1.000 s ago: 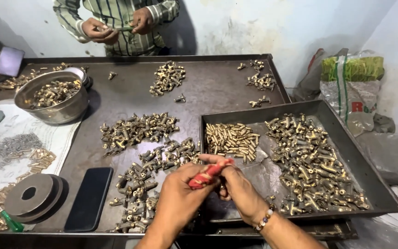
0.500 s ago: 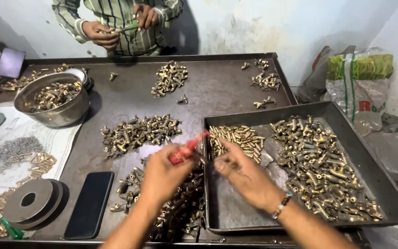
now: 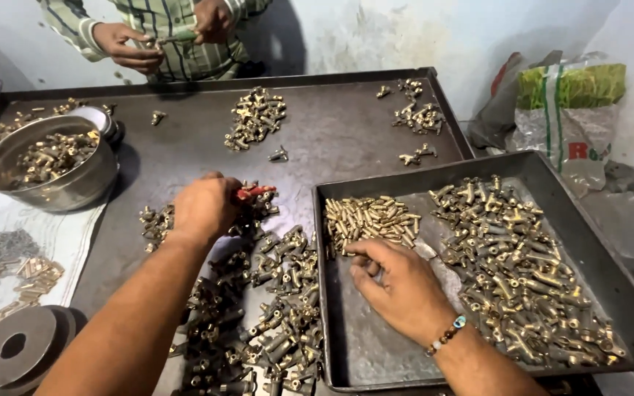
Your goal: Trimming and sorting small brass fittings using pliers on a workbench.
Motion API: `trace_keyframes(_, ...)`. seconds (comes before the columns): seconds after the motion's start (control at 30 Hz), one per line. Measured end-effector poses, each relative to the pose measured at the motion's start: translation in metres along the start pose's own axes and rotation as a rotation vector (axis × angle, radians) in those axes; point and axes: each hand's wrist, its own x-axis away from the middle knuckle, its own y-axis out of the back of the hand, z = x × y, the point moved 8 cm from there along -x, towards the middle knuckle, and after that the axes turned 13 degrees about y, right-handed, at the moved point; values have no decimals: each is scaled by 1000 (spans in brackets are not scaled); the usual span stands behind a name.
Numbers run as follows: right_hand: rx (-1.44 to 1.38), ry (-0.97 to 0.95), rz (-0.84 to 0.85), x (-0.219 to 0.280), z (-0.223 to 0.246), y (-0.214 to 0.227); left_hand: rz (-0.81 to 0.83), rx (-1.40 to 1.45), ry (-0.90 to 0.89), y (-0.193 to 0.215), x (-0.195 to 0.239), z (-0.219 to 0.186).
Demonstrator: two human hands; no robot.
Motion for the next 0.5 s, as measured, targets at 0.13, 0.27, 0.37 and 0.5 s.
trace_keyframes(0.13, -22, -29, 25, -1, 2, -3, -25, 27, 1, 7, 9, 3)
trace_keyframes(0.27, -35, -108, 49, 2, -3, -4, 128, 144, 70, 16, 36, -2)
trace_keyframes(0.37, -62, -140, 62, 4, -6, -7, 312, 148, 40, -14, 53, 11)
trace_keyframes(0.5, -85, -154, 84, 7, -9, -13, 499, 75, 69, -8, 91, 4)
